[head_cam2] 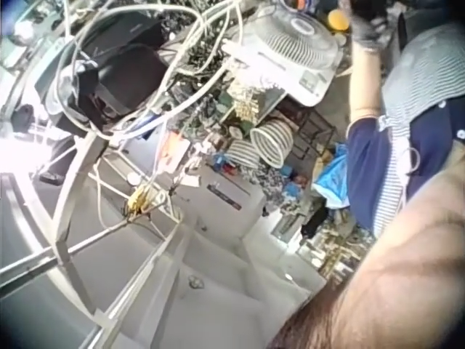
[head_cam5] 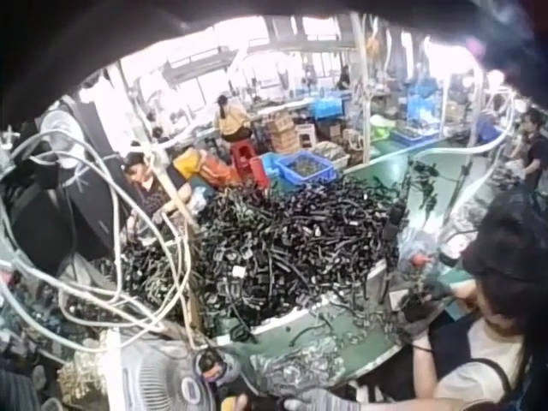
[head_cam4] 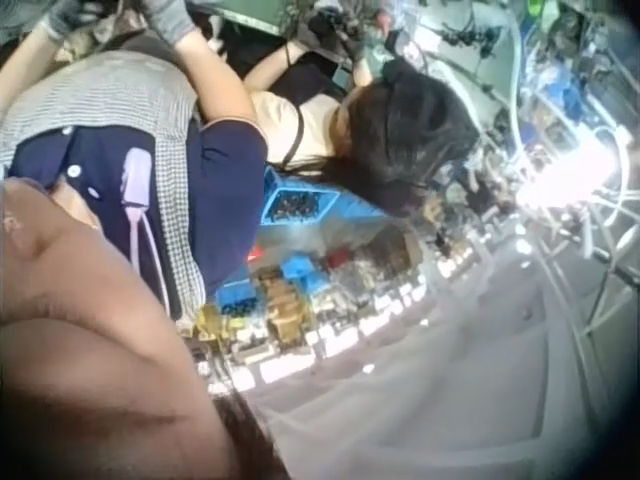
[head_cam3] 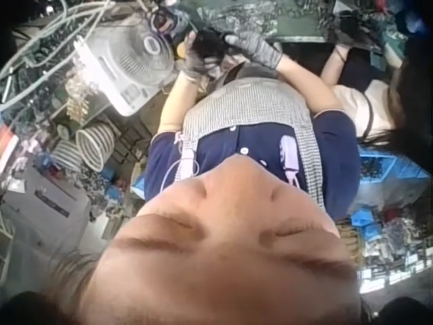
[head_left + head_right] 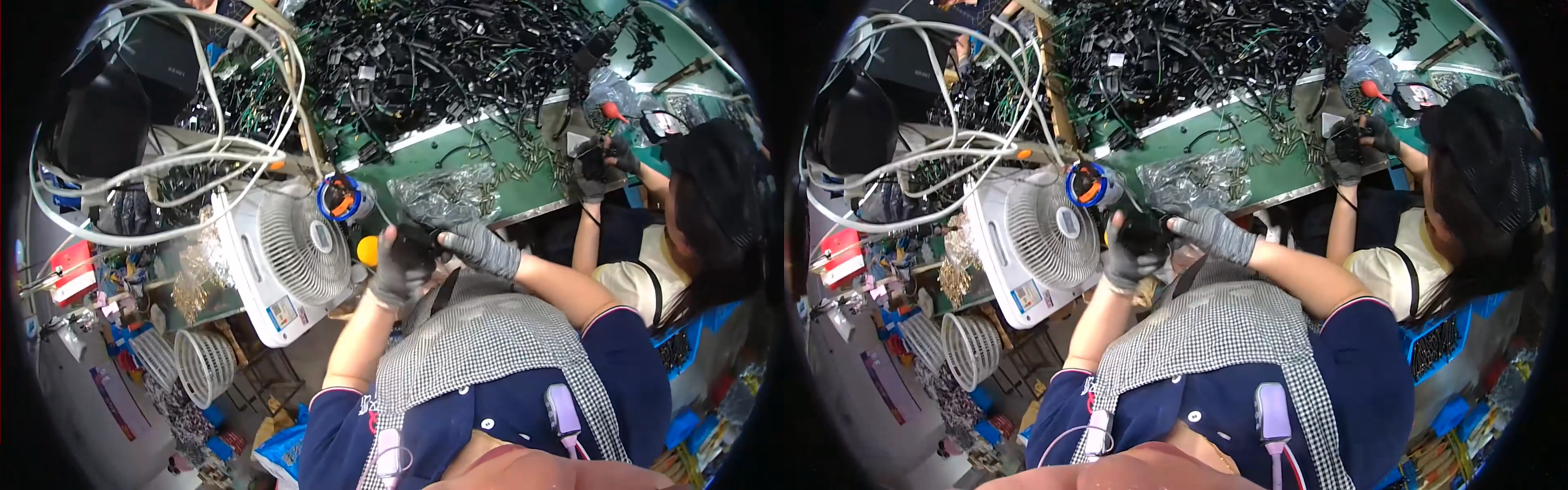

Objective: Assembling, bundling, and taping electrical wiring harnesses at an industrial workbench.

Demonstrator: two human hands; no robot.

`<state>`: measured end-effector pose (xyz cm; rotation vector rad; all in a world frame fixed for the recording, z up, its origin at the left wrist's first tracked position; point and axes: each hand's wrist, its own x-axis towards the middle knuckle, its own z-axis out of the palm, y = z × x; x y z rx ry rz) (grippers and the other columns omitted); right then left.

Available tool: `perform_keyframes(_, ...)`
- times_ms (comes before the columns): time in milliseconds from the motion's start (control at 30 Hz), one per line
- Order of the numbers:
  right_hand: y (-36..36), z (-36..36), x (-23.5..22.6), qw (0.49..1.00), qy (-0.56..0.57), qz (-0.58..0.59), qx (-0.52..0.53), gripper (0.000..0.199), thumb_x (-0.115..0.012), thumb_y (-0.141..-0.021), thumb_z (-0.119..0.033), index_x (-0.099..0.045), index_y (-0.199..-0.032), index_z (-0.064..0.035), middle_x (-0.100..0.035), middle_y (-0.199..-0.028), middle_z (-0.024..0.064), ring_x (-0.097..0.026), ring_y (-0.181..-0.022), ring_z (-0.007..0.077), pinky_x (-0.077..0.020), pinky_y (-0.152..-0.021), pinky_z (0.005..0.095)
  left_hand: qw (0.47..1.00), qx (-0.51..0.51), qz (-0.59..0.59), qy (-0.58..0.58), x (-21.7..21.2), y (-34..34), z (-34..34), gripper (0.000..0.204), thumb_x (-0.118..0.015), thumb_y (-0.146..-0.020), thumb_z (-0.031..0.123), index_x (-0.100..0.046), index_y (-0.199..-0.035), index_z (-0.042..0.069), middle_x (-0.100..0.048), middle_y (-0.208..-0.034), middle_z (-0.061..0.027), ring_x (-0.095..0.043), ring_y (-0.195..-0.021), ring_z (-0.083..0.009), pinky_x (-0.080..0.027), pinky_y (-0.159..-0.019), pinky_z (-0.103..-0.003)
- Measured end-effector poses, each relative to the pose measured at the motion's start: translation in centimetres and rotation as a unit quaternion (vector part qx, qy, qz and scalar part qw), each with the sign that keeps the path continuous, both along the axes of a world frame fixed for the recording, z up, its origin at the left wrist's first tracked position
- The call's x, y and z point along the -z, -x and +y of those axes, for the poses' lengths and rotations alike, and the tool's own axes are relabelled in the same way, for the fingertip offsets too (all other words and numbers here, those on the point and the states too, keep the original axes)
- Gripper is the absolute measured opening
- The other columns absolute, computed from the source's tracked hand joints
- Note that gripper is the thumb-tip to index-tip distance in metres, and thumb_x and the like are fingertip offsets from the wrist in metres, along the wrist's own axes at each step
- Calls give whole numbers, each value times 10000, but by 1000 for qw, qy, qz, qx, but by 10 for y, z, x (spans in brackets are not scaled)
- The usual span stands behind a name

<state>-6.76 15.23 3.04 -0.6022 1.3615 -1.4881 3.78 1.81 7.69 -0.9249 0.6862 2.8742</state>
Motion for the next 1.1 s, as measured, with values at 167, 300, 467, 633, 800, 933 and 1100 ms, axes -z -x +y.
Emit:
perform_keyframes(167,25,6,-27,988,-65,-14,-140,395,-510,-878,-380,-620,-925,-3,-574,-671,46,-505,-659,113,-442,-640,284,992,106,9,-68,22,-15,-26,682,-519,-698,680,-578,-963,55,-588,-723,-107,-301,-320,-105,-218,-285,-194)
perform_keyframes(300,27,9,-27,990,10,-10,-138,573,-546,-836,-422,-464,-1229,-13,-587,-891,43,-542,-776,112,-453,-676,292,986,126,12,-106,16,-10,-23,729,-489,-702,709,-551,-1028,60,-599,-760,-93,-225,-307,-71,-175,-283,-182)
perform_keyframes(467,41,16,-11,950,24,281,-133,540,-540,-832,-436,-493,-1163,-11,-609,-785,126,-579,-678,208,-459,-657,337,965,142,42,-216,15,7,-26,748,-487,-710,706,-523,-1088,61,-615,-884,-125,-353,-355,-107,-266,-298,-185)
perform_keyframes(633,71,17,-3,824,-243,494,-133,414,-525,-841,-414,-574,-957,-19,-569,-731,216,-560,-684,362,-453,-668,416,993,48,-21,-109,25,42,-28,734,-478,-748,659,-503,-1173,61,-627,-843,-120,-352,-386,-115,-317,-347,-236)
perform_keyframes(800,238,16,86,721,-390,522,235,363,-455,-869,-372,-570,-872,-27,-588,-789,210,-565,-753,386,-449,-683,468,958,-262,-113,-26,177,107,-115,219,-542,-818,331,-550,-854,115,-580,-765,-50,-538,-602,-225,-485,-536,-371)
perform_keyframes(933,348,20,108,639,-530,497,252,249,-449,-860,-251,-571,-913,-42,-599,-812,191,-575,-759,367,-452,-713,485,930,-262,-258,22,249,147,-171,115,-523,-800,234,-533,-701,176,-522,-597,18,-466,-470,-169,-407,-401,-306)
perform_keyframes(1100,368,11,156,349,-535,768,46,136,-525,-734,-169,-632,-723,-85,-612,-677,75,-561,-577,219,-474,-554,311,933,-152,-322,53,286,174,-206,81,-540,-763,218,-527,-684,201,-515,-598,28,-434,-418,-159,-358,-356,-284)
